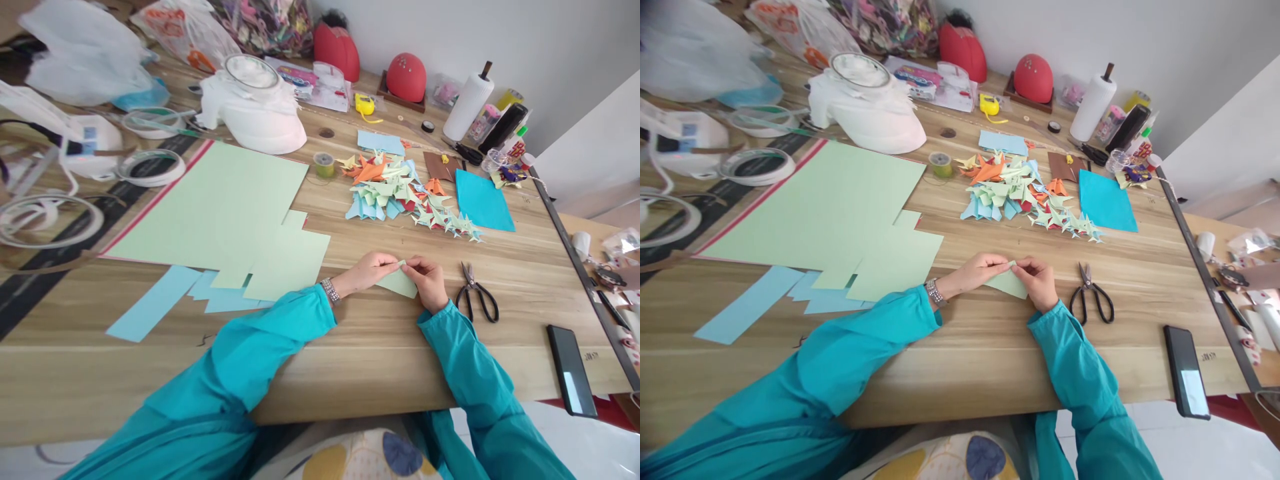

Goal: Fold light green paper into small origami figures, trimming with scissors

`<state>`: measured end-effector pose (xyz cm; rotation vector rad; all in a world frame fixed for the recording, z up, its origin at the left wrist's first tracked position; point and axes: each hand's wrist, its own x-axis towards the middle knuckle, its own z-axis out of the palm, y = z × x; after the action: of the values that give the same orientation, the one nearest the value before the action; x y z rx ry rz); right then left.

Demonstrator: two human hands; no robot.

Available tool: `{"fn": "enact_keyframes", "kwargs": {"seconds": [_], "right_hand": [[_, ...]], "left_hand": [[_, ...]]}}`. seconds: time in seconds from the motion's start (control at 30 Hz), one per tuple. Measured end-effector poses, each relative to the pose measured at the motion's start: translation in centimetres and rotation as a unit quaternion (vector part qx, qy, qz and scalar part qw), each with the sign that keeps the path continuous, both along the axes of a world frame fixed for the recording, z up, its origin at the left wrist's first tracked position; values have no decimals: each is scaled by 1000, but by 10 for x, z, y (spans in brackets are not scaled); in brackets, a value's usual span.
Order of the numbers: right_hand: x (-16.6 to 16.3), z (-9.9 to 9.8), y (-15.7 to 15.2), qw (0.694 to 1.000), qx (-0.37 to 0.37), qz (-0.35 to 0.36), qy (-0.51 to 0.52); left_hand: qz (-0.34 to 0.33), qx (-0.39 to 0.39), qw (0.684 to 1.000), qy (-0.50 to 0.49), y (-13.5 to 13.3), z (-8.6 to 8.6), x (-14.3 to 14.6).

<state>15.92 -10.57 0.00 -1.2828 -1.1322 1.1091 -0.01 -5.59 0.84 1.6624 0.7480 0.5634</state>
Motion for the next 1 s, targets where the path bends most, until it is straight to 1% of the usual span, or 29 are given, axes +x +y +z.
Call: {"fn": "enact_keyframes", "kwargs": {"seconds": [0.23, 0.4, 0.57, 0.77, 0.9, 1.0], "right_hand": [[1, -2, 1, 1000, 10, 0, 14], [0, -1, 1, 1000, 5, -1, 18], [1, -1, 0, 999, 14, 6, 41], [1, 1, 0, 999, -1, -7, 41], [1, 1, 0, 999, 15, 9, 41], [1, 1, 0, 999, 27, 26, 22]], "left_hand": [[-21, 15, 1000, 7, 1, -1, -1], [-21, 40, 999, 2, 1, -2, 0], [-27, 46, 999, 1, 1, -2, 0], [-35, 56, 998, -3, 2, -4, 0], [-42, 57, 997, -8, 2, -4, 0], [-54, 55, 997, -11, 3, -3, 0]]}}
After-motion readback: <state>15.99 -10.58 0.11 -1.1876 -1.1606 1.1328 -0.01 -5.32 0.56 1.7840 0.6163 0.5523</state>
